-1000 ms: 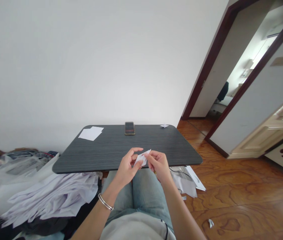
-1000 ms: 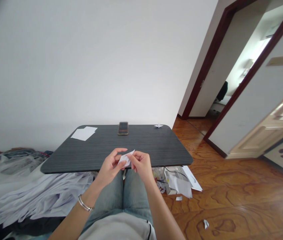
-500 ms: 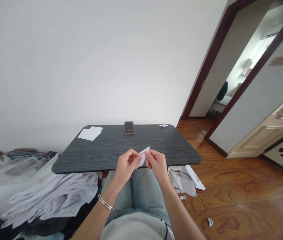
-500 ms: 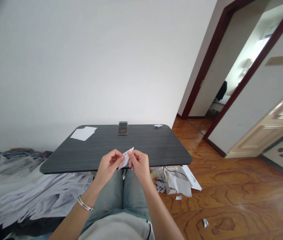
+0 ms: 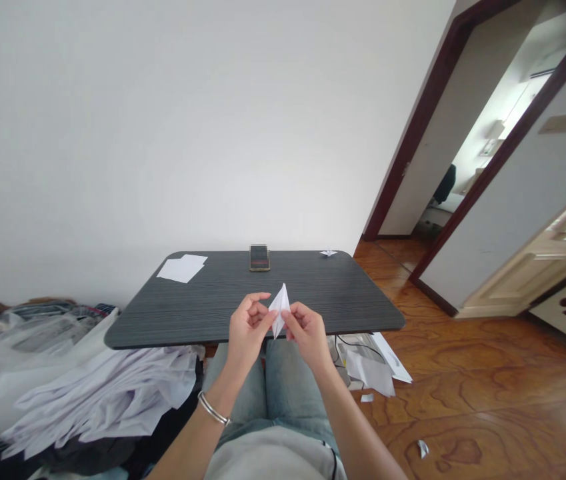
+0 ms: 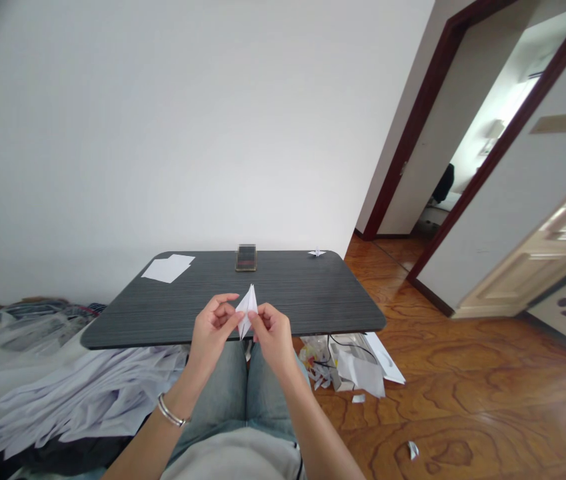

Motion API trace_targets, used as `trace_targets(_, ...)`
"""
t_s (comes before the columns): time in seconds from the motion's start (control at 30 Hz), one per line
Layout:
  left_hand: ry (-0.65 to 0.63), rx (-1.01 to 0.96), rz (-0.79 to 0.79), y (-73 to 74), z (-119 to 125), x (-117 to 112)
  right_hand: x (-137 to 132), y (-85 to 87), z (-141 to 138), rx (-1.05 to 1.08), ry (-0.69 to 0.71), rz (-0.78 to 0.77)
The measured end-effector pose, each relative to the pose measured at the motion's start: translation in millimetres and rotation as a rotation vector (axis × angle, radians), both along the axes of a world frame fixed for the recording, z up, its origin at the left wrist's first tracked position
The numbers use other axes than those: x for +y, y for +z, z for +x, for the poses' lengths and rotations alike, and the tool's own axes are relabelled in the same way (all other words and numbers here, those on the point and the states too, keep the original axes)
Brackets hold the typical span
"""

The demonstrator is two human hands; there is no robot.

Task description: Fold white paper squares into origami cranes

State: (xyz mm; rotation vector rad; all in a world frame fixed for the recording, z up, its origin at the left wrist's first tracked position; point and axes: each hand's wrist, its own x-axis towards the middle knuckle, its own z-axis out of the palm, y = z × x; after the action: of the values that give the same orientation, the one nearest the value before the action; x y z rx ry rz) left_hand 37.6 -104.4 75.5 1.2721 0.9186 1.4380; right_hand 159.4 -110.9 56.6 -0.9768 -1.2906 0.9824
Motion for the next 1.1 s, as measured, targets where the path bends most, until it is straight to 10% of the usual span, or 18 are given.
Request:
trace_targets(0.5,-0.071,0.078,-0.004,-5.5,-1,4,4,-6.2,1,-0.042,-0.022,0.056)
trace_targets(0.73,0.056,0.012,0.042,-10.8,1,5,1,1.1,-1,-0.281,-0.387,0.341)
trace_targets(1.1,-0.031,-0.193,-0.043,-2.0,2,3,0,-5.9,-5,-0.379,-0.376,0.522)
